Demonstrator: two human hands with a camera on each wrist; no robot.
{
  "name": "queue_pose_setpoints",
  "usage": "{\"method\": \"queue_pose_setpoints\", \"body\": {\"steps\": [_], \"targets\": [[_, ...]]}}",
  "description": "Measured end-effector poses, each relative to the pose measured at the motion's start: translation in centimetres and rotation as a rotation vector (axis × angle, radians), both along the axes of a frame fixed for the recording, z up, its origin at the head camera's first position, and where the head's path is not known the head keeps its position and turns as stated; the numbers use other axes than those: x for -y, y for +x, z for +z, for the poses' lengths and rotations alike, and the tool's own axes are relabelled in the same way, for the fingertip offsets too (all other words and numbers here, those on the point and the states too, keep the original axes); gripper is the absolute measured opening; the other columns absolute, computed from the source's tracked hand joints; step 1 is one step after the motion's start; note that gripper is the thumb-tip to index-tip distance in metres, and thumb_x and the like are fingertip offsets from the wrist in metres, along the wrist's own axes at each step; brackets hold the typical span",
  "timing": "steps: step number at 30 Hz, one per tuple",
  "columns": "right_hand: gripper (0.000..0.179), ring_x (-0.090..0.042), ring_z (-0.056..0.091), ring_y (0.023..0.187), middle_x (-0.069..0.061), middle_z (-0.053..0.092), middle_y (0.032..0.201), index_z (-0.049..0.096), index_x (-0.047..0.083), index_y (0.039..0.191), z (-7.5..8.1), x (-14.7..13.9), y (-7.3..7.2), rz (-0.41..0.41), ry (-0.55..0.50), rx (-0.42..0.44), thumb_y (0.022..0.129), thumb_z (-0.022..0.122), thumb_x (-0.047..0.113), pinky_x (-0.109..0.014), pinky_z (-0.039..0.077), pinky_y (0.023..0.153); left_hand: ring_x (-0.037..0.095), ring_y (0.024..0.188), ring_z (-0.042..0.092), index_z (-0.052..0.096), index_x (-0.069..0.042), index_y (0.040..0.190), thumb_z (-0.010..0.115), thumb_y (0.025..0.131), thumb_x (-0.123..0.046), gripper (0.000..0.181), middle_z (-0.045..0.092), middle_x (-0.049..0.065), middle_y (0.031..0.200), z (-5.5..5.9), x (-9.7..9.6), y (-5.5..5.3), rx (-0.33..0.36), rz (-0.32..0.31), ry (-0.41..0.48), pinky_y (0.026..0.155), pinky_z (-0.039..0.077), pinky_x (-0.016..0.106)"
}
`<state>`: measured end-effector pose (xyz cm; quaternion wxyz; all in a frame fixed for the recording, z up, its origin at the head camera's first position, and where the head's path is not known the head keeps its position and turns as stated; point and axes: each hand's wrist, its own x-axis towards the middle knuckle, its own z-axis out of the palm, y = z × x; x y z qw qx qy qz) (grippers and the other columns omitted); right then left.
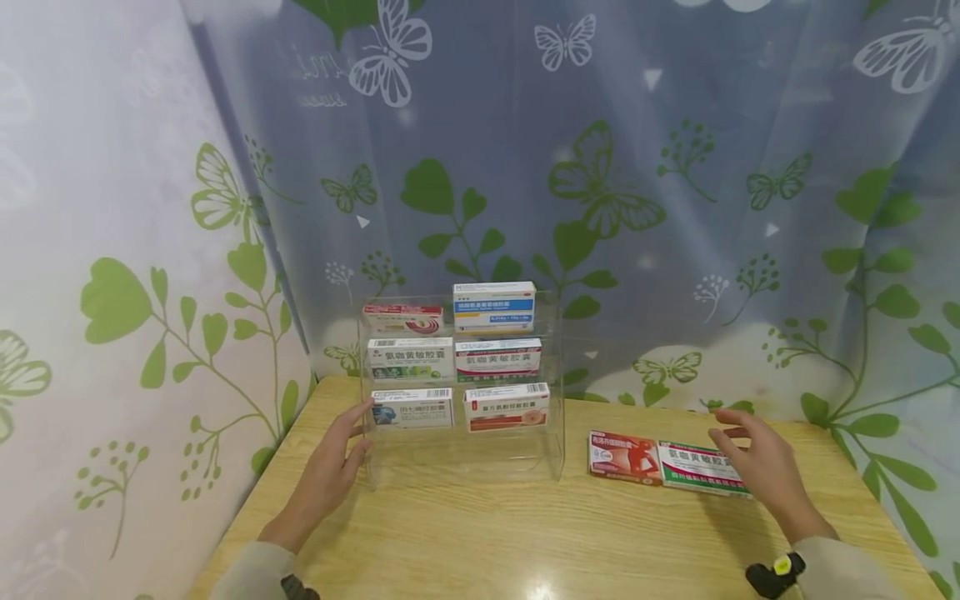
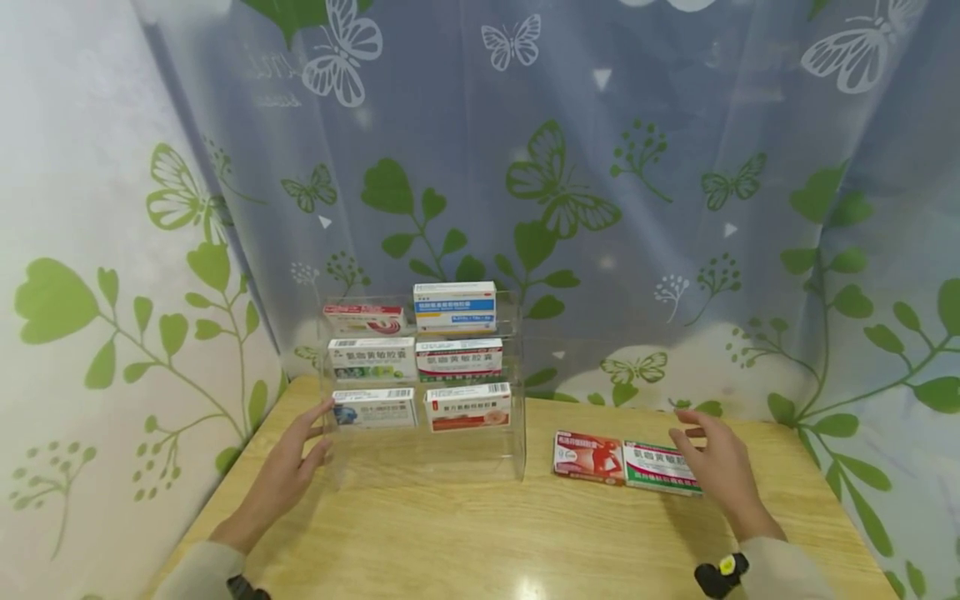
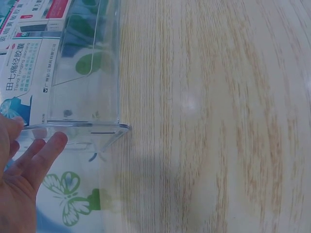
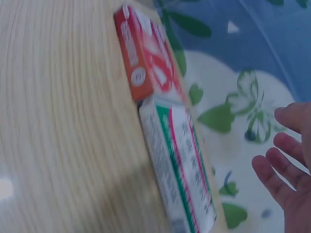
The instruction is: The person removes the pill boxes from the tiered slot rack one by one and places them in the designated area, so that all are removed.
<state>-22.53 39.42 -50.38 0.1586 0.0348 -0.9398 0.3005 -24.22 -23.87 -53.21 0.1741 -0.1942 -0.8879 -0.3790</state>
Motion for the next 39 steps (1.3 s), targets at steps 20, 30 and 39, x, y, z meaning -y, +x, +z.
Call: {"method": "queue_pose_setpoints", "body": {"steps": [20, 30, 39], "targets": [[0.036, -0.030, 0.072, 0.116, -0.014, 0.072, 0.138, 0.067, 0.007, 0.142, 5.9, 13.1, -3.7, 0.195, -0.173, -0.135, 0.108, 0.071, 0.019, -0.027, 0.065, 0.092, 0.048, 0.123, 0.070, 0.040, -0.006, 0.166, 0.062, 0.106, 0.008, 0.065, 0.048, 0.028, 0.161, 0.2, 0.0, 0.0, -0.017, 0.017, -0.028, 0.087, 0.069, 0.046], [0.037, -0.034, 0.074, 0.110, -0.017, 0.074, 0.128, 0.070, 0.002, 0.137, 7.5, 18.4, -4.7, 0.365, -0.103, -0.172, 0.101, 0.078, 0.007, -0.048, 0.068, 0.090, 0.047, 0.122, 0.071, 0.039, -0.007, 0.167, 0.063, 0.105, 0.010, 0.069, 0.049, 0.027, 0.161, -0.2, 0.0, -0.1, -0.027, 0.019, -0.026, 0.085, 0.070, 0.042], [0.037, -0.032, 0.074, 0.114, -0.012, 0.071, 0.134, 0.069, 0.006, 0.140, 8.5, 22.3, -4.9, 0.478, 0.077, -0.124, 0.104, 0.076, 0.014, -0.050, 0.066, 0.097, 0.047, 0.121, 0.071, 0.039, -0.008, 0.167, 0.063, 0.105, 0.010, 0.069, 0.049, 0.028, 0.161, -0.2, 0.1, -0.1, -0.030, 0.016, -0.026, 0.084, 0.070, 0.039]]}}
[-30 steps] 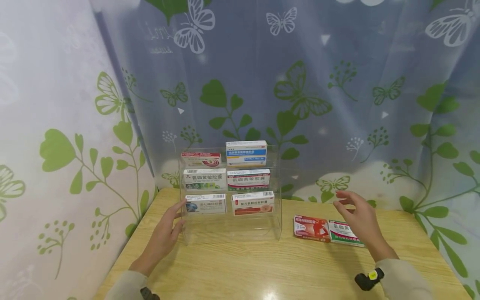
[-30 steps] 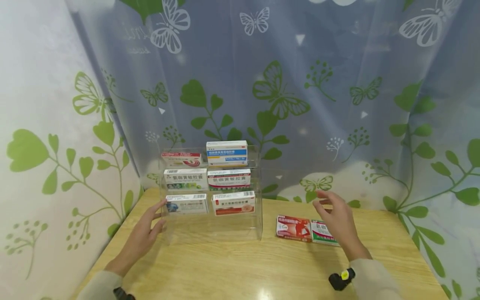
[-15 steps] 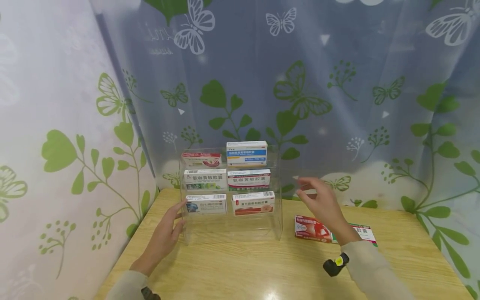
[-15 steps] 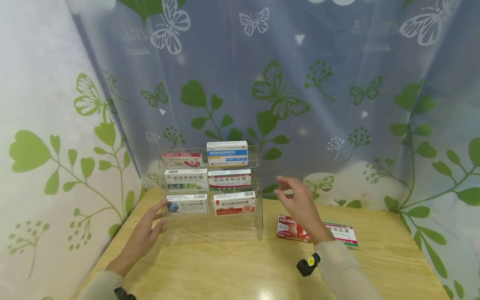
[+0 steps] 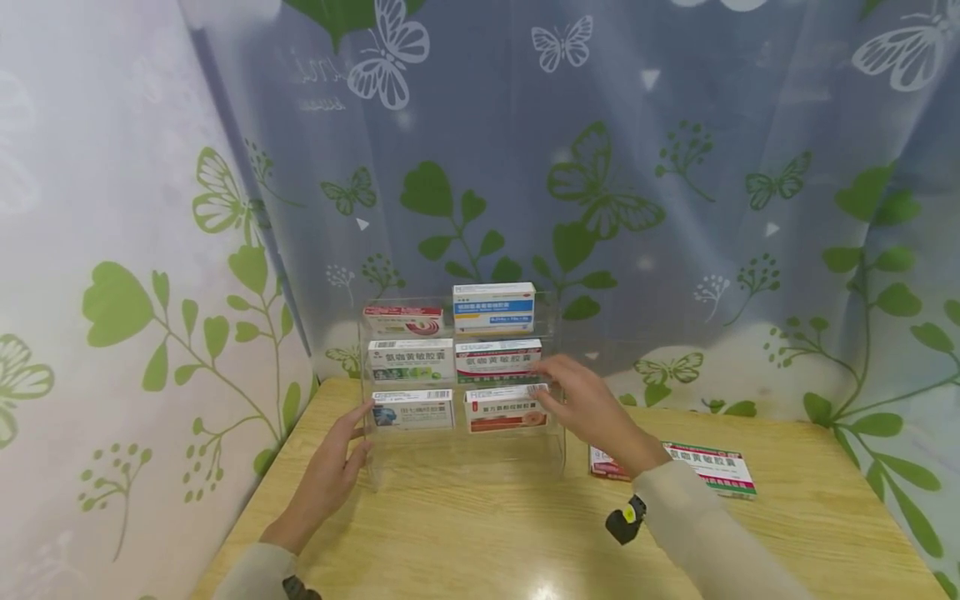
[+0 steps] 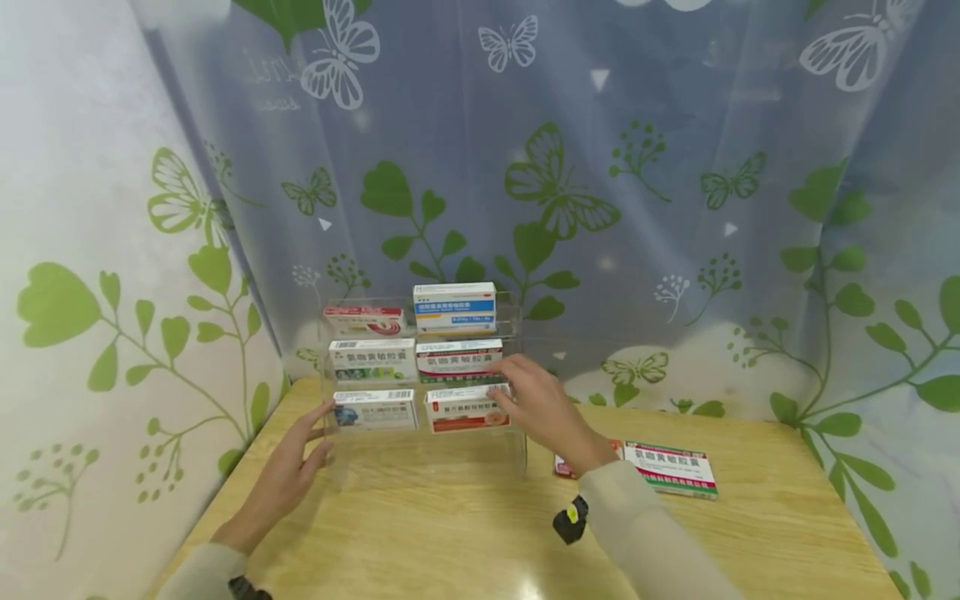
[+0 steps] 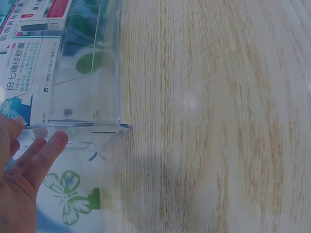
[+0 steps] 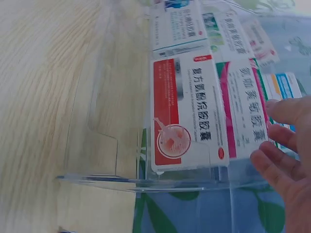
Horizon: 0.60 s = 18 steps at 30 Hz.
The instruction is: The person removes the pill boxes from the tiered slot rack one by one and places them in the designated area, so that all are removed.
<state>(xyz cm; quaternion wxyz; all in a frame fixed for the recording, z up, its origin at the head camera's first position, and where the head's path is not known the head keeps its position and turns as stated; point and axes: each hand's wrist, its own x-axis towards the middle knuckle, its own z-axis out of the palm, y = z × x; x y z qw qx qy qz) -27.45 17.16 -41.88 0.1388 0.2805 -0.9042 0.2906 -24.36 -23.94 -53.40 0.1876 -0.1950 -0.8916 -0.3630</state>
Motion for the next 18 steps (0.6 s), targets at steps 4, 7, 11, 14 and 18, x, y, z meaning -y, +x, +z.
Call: {"method": "queue_pose_setpoints", "body": {"steps": [4, 7, 11, 14, 18], "targets": [[0.038, -0.032, 0.069, 0.126, -0.012, 0.070, 0.138, 0.069, 0.008, 0.140, -0.1, 1.1, -0.5, 0.052, 0.149, -0.082, 0.104, 0.077, 0.013, -0.051, 0.062, 0.105, 0.047, 0.122, 0.071, 0.039, -0.008, 0.167, 0.063, 0.105, 0.010, 0.069, 0.049, 0.028, 0.161, 0.1, 0.0, 0.0, 0.008, 0.000, 0.008, 0.084, 0.070, 0.039], [0.037, -0.033, 0.068, 0.126, -0.013, 0.071, 0.134, 0.069, 0.005, 0.138, -0.8, 1.4, -0.9, 0.093, 0.205, -0.158, 0.102, 0.078, 0.008, -0.050, 0.062, 0.106, 0.048, 0.122, 0.071, 0.039, -0.007, 0.167, 0.063, 0.105, 0.011, 0.069, 0.048, 0.029, 0.161, 0.1, 0.0, 0.1, 0.013, -0.005, 0.012, 0.085, 0.070, 0.040], [0.036, -0.034, 0.069, 0.123, -0.013, 0.071, 0.129, 0.072, 0.005, 0.132, -1.5, 1.4, -1.2, 0.125, 0.219, -0.231, 0.097, 0.081, 0.002, -0.050, 0.063, 0.103, 0.048, 0.121, 0.071, 0.039, -0.006, 0.167, 0.063, 0.105, 0.010, 0.068, 0.048, 0.029, 0.160, 0.2, -0.1, 0.1, 0.010, -0.005, 0.007, 0.085, 0.070, 0.041], [0.036, -0.031, 0.069, 0.117, -0.012, 0.068, 0.128, 0.073, 0.006, 0.129, -2.0, 1.3, -1.4, 0.141, 0.216, -0.246, 0.095, 0.083, 0.000, -0.047, 0.064, 0.097, 0.048, 0.121, 0.071, 0.039, -0.006, 0.167, 0.063, 0.105, 0.011, 0.068, 0.048, 0.029, 0.160, 0.2, -0.1, 0.1, 0.009, -0.006, 0.008, 0.085, 0.070, 0.041], [0.036, -0.027, 0.068, 0.111, -0.012, 0.066, 0.127, 0.073, 0.006, 0.128, -2.4, 1.2, -1.6, 0.154, 0.227, -0.241, 0.094, 0.084, -0.001, -0.044, 0.065, 0.091, 0.048, 0.122, 0.071, 0.039, -0.007, 0.167, 0.062, 0.105, 0.011, 0.069, 0.048, 0.029, 0.160, 0.2, -0.1, 0.1, 0.014, -0.011, 0.018, 0.085, 0.070, 0.038]]}}
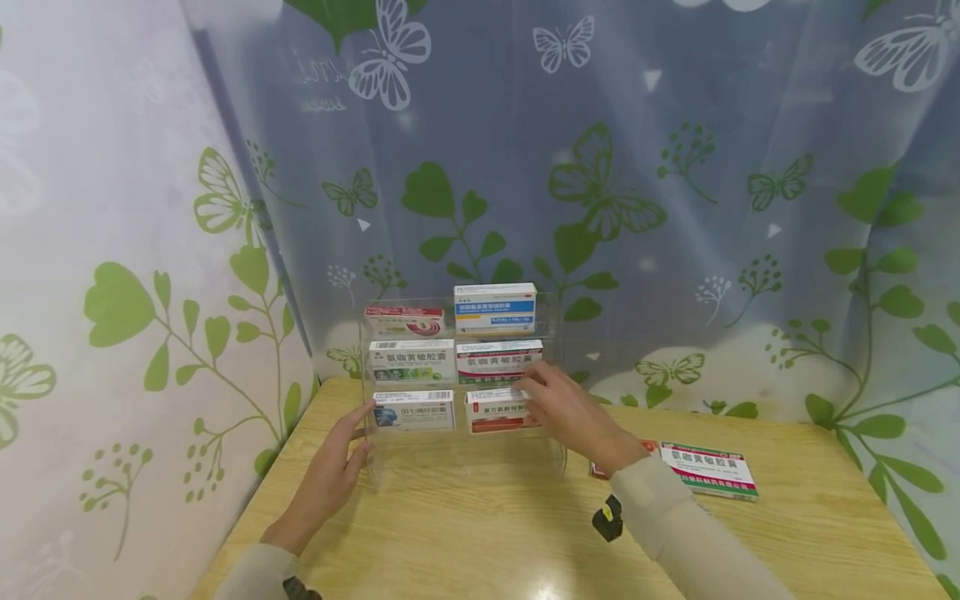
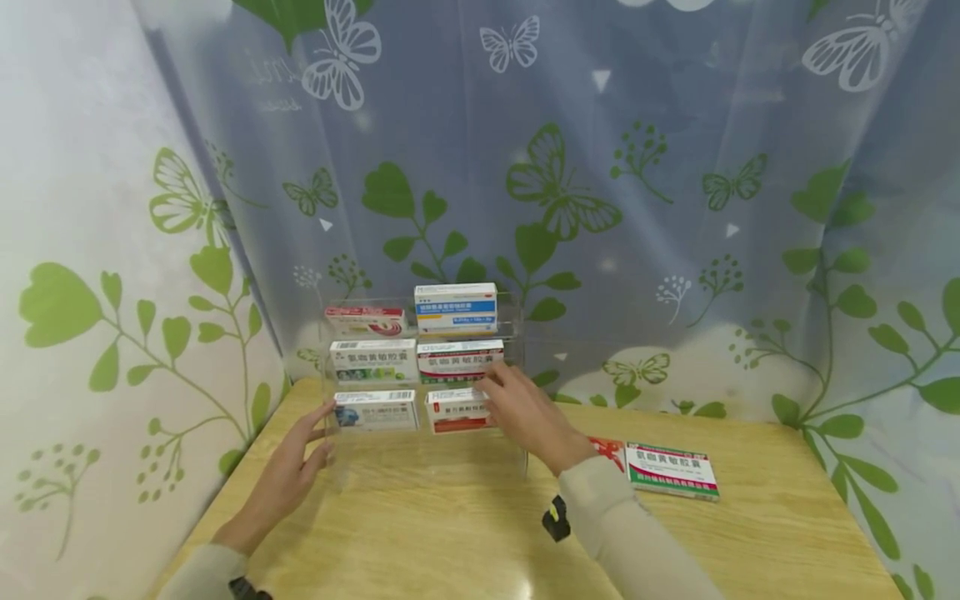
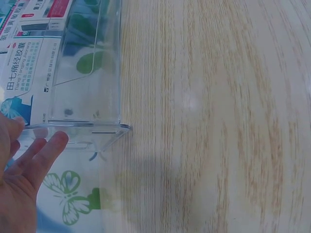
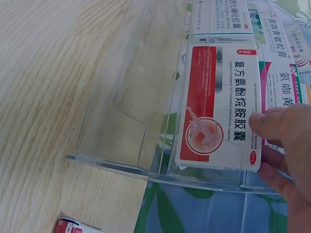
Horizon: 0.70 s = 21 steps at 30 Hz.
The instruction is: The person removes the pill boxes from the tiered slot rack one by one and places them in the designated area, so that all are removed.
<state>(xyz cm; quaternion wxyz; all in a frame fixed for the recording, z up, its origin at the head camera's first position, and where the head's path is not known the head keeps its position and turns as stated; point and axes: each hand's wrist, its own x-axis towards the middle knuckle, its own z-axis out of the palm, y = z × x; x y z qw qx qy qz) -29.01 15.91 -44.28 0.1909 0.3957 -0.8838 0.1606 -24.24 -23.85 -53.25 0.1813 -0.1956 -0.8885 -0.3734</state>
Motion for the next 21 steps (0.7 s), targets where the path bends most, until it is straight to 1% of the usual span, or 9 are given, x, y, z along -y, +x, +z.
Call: {"method": "queue_pose_setpoints", "body": {"steps": [5, 10, 13, 17, 18, 21], "targets": [[0.042, -0.029, 0.066, 0.111, -0.012, 0.071, 0.123, 0.074, 0.005, 0.129, 0.0, 0.0, 0.0, -0.012, 0.040, 0.004, 0.090, 0.089, 0.004, -0.045, 0.062, 0.095, 0.048, 0.122, 0.070, 0.038, -0.007, 0.167, 0.063, 0.104, 0.011, 0.070, 0.048, 0.030, 0.161, 0.0, 0.0, 0.0, 0.002, -0.001, 0.002, 0.084, 0.070, 0.038], [0.043, -0.028, 0.065, 0.109, -0.009, 0.074, 0.119, 0.074, 0.005, 0.128, 0.0, 0.0, 0.0, -0.019, 0.068, -0.002, 0.089, 0.090, 0.006, -0.045, 0.060, 0.095, 0.048, 0.123, 0.070, 0.038, -0.007, 0.167, 0.062, 0.105, 0.011, 0.069, 0.048, 0.029, 0.161, -0.1, 0.0, 0.0, 0.013, 0.002, 0.005, 0.085, 0.070, 0.039], [0.043, -0.028, 0.067, 0.110, -0.010, 0.074, 0.120, 0.073, 0.005, 0.129, 0.0, 0.2, -0.1, -0.007, 0.066, 0.009, 0.090, 0.089, 0.006, -0.045, 0.061, 0.097, 0.049, 0.123, 0.070, 0.038, -0.007, 0.168, 0.062, 0.105, 0.011, 0.070, 0.048, 0.029, 0.161, -0.1, 0.0, 0.0, 0.018, 0.004, 0.008, 0.084, 0.070, 0.038], [0.041, -0.030, 0.070, 0.115, -0.011, 0.073, 0.124, 0.071, 0.005, 0.133, 0.4, 0.4, -0.2, -0.002, 0.019, 0.013, 0.094, 0.085, 0.003, -0.047, 0.063, 0.100, 0.048, 0.123, 0.070, 0.038, -0.008, 0.168, 0.062, 0.105, 0.011, 0.070, 0.048, 0.029, 0.161, -0.1, 0.0, 0.0, 0.013, 0.005, 0.000, 0.085, 0.070, 0.037], [0.041, -0.030, 0.070, 0.116, -0.011, 0.073, 0.126, 0.071, 0.005, 0.134, 0.6, 0.5, -0.3, -0.001, 0.000, 0.001, 0.095, 0.083, 0.003, -0.048, 0.063, 0.100, 0.048, 0.123, 0.070, 0.038, -0.008, 0.168, 0.062, 0.105, 0.011, 0.070, 0.048, 0.029, 0.161, -0.1, 0.0, 0.0, 0.011, 0.005, -0.001, 0.084, 0.070, 0.038], [0.040, -0.030, 0.071, 0.117, -0.012, 0.072, 0.127, 0.071, 0.005, 0.137, 1.4, 0.4, -0.4, 0.022, -0.090, -0.007, 0.098, 0.079, -0.001, -0.048, 0.064, 0.098, 0.048, 0.123, 0.070, 0.038, -0.008, 0.168, 0.062, 0.105, 0.011, 0.070, 0.047, 0.029, 0.162, -0.1, 0.0, 0.1, 0.005, 0.006, -0.003, 0.084, 0.070, 0.039]]}}
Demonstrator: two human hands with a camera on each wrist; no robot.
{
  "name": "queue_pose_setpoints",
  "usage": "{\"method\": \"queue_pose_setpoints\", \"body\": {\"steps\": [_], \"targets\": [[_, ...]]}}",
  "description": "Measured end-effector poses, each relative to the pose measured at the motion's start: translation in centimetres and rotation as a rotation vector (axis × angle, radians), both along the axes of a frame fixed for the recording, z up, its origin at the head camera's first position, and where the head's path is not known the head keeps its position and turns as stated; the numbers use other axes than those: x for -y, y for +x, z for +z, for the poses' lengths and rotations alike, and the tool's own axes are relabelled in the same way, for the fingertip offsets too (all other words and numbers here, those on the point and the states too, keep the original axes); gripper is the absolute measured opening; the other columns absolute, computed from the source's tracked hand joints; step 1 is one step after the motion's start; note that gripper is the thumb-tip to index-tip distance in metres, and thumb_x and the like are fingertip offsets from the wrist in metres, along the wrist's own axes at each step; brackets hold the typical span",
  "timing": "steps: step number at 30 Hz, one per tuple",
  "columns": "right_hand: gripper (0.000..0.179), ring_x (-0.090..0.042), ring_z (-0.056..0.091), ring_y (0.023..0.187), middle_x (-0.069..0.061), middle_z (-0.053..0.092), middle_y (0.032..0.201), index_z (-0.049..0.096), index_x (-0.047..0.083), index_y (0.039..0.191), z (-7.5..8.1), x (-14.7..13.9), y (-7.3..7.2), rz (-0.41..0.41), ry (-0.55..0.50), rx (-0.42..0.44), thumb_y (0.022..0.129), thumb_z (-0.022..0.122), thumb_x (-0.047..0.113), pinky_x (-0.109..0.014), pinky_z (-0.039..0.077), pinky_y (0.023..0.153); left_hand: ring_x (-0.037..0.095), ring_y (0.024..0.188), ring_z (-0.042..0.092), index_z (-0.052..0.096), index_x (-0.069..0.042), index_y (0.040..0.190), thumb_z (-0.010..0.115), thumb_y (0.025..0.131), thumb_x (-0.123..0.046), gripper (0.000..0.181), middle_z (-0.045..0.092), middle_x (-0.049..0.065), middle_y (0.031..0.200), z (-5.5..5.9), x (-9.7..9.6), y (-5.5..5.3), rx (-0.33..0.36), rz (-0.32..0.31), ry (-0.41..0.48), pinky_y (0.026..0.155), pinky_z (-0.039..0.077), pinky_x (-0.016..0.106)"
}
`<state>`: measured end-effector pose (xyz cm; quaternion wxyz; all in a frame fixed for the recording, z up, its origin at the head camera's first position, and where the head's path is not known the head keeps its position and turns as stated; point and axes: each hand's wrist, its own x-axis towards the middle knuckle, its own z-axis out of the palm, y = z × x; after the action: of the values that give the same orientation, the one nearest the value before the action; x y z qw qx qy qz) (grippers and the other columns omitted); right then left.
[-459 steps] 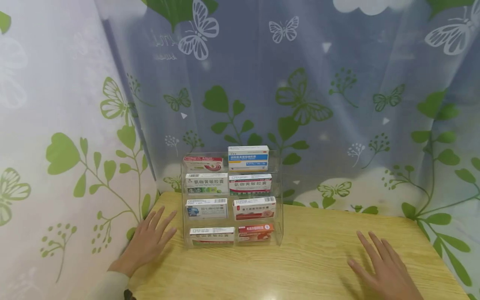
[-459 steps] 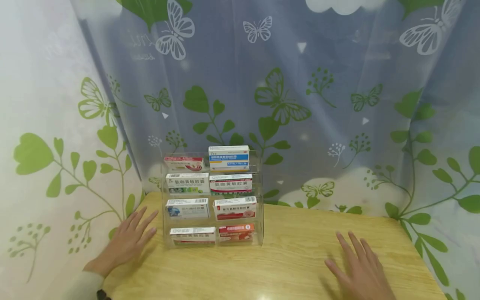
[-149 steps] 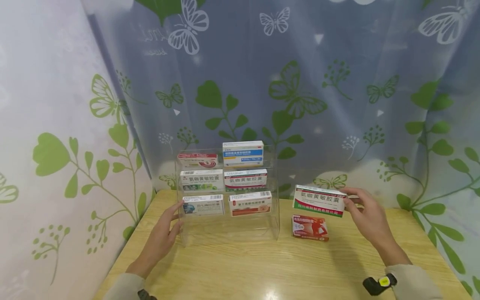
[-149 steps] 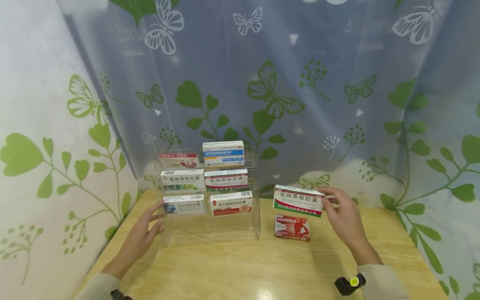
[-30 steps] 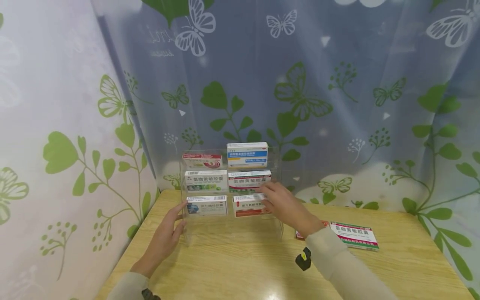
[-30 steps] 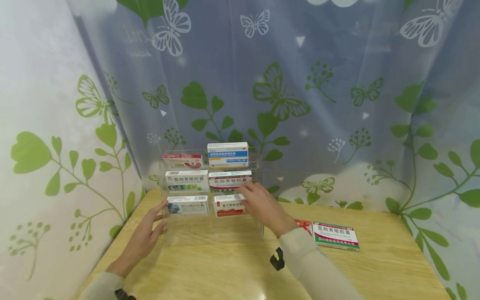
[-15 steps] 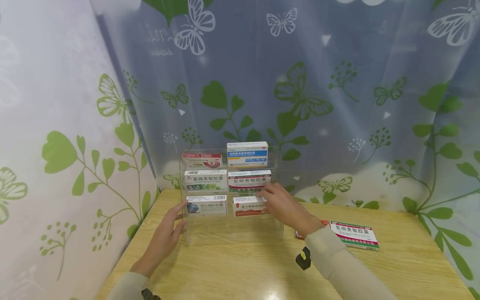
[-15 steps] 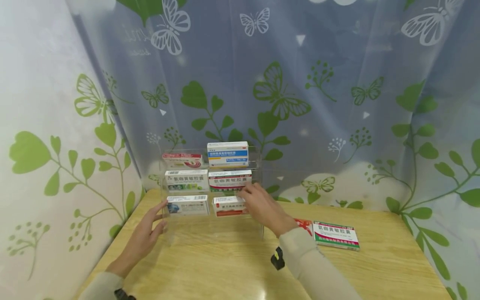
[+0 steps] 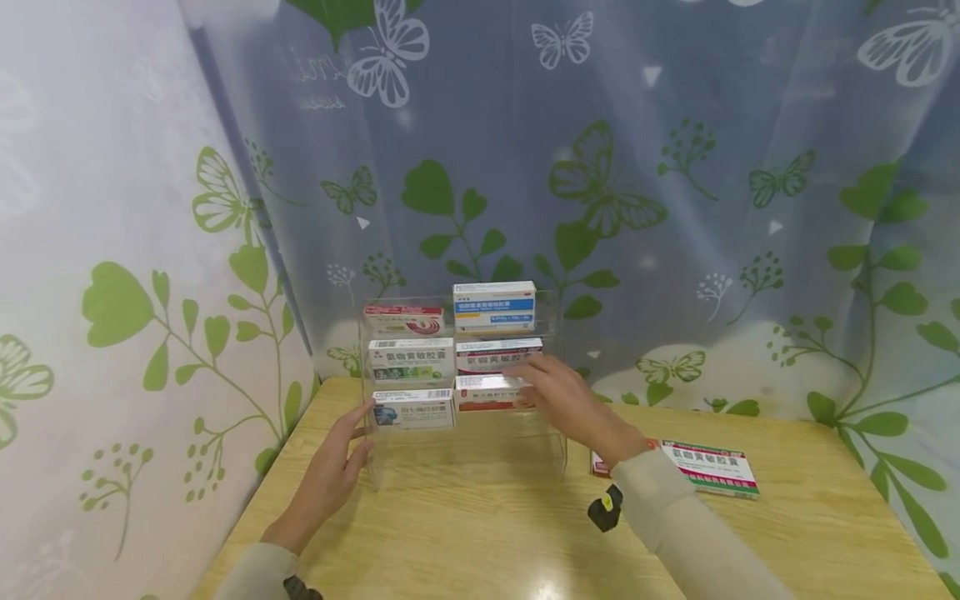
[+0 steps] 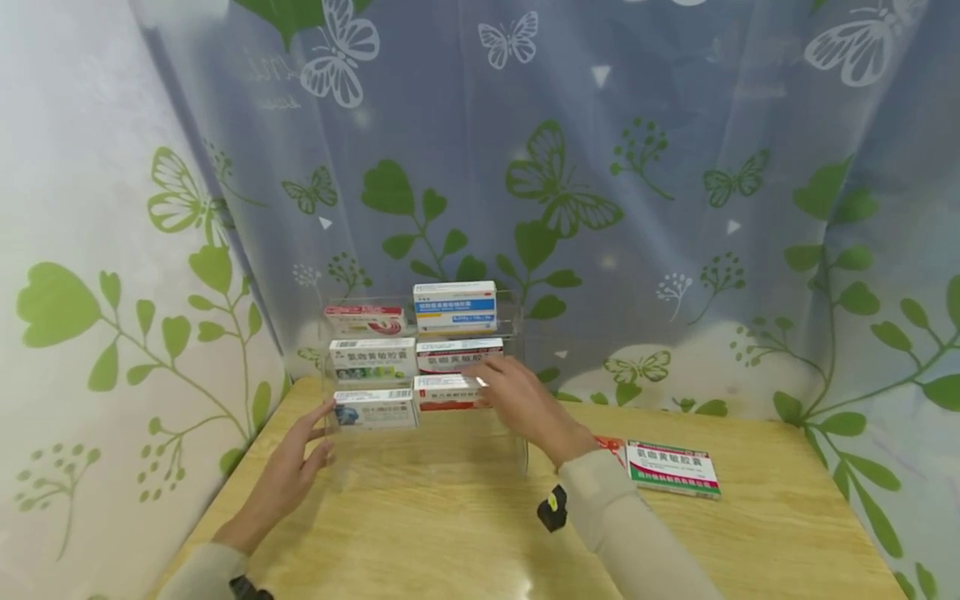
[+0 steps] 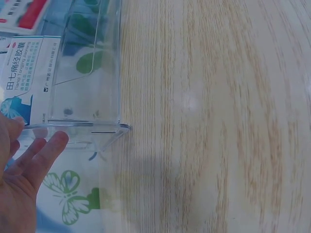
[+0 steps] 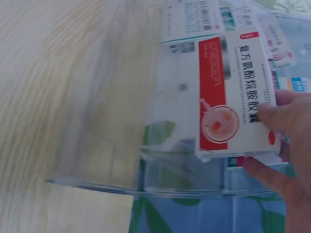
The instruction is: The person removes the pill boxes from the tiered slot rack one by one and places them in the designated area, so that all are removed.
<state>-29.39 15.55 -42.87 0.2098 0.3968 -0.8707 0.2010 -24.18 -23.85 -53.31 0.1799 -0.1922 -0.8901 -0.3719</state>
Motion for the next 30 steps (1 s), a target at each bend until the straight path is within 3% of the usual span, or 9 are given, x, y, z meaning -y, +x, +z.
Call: {"method": "queue_pose_setpoints", "body": {"steps": [7, 12, 16, 19, 22, 25, 27, 30], "targets": [[0.041, -0.022, 0.069, 0.104, -0.010, 0.069, 0.126, 0.070, 0.007, 0.140, 1.7, -1.5, 0.4, 0.034, -0.115, -0.015, 0.100, 0.075, -0.001, -0.039, 0.063, 0.082, 0.049, 0.123, 0.070, 0.039, -0.006, 0.167, 0.062, 0.105, 0.011, 0.068, 0.048, 0.030, 0.160, 0.1, 0.0, 0.0, -0.006, -0.009, 0.016, 0.083, 0.070, 0.035], [0.040, -0.022, 0.068, 0.098, -0.012, 0.069, 0.124, 0.073, 0.008, 0.136, 2.0, -3.6, 0.8, 0.000, -0.166, -0.069, 0.097, 0.079, -0.002, -0.035, 0.061, 0.071, 0.050, 0.123, 0.069, 0.038, -0.005, 0.167, 0.062, 0.106, 0.009, 0.067, 0.047, 0.029, 0.161, 0.0, 0.0, 0.1, -0.001, -0.005, 0.000, 0.085, 0.070, 0.042], [0.033, -0.025, 0.072, 0.102, -0.012, 0.069, 0.125, 0.077, 0.005, 0.127, 2.5, -6.3, 1.5, -0.059, -0.238, -0.044, 0.095, 0.080, -0.004, -0.029, 0.065, 0.079, 0.049, 0.123, 0.069, 0.038, -0.006, 0.167, 0.064, 0.106, 0.006, 0.068, 0.047, 0.029, 0.162, 0.0, 0.0, 0.1, -0.004, 0.009, -0.027, 0.086, 0.069, 0.048], [0.029, -0.021, 0.071, 0.105, -0.012, 0.068, 0.127, 0.077, 0.006, 0.126, 2.9, -8.9, 2.3, -0.128, -0.293, 0.020, 0.098, 0.077, -0.004, -0.012, 0.059, 0.090, 0.049, 0.124, 0.069, 0.037, -0.006, 0.167, 0.063, 0.107, 0.005, 0.067, 0.047, 0.028, 0.162, 0.0, 0.0, 0.2, 0.001, 0.011, -0.027, 0.085, 0.069, 0.047], [0.028, -0.002, 0.065, 0.113, -0.012, 0.068, 0.129, 0.076, 0.005, 0.127, 3.1, -11.8, 3.1, -0.202, -0.350, 0.051, 0.100, 0.075, -0.003, 0.000, 0.049, 0.096, 0.049, 0.123, 0.069, 0.038, -0.006, 0.167, 0.063, 0.107, 0.005, 0.066, 0.047, 0.028, 0.162, 0.1, 0.0, 0.3, -0.004, 0.012, -0.024, 0.084, 0.069, 0.045], [0.027, 0.014, 0.054, 0.120, -0.014, 0.068, 0.133, 0.077, 0.005, 0.129, 3.2, -15.0, 3.9, -0.262, -0.402, 0.078, 0.103, 0.073, -0.001, 0.002, 0.046, 0.099, 0.049, 0.123, 0.069, 0.038, -0.006, 0.167, 0.063, 0.107, 0.006, 0.066, 0.048, 0.028, 0.162, 0.1, 0.0, 0.2, -0.015, 0.010, -0.025, 0.084, 0.070, 0.044], [0.026, 0.019, 0.050, 0.123, -0.009, 0.068, 0.134, 0.076, 0.004, 0.129, 3.2, -17.2, 4.4, -0.302, -0.422, 0.092, 0.105, 0.071, 0.001, 0.004, 0.044, 0.099, 0.049, 0.122, 0.070, 0.039, -0.005, 0.166, 0.063, 0.106, 0.006, 0.066, 0.048, 0.029, 0.161, 0.1, -0.1, 0.2, -0.021, 0.010, -0.026, 0.083, 0.070, 0.044], [0.025, 0.019, 0.050, 0.122, 0.011, 0.066, 0.133, 0.076, 0.004, 0.131, 2.7, -20.4, 5.3, -0.366, -0.448, 0.113, 0.106, 0.070, 0.004, 0.006, 0.042, 0.097, 0.049, 0.121, 0.070, 0.039, -0.005, 0.166, 0.063, 0.106, 0.006, 0.065, 0.049, 0.029, 0.161, 0.1, -0.1, 0.1, -0.027, 0.010, -0.028, 0.083, 0.070, 0.044]]}}
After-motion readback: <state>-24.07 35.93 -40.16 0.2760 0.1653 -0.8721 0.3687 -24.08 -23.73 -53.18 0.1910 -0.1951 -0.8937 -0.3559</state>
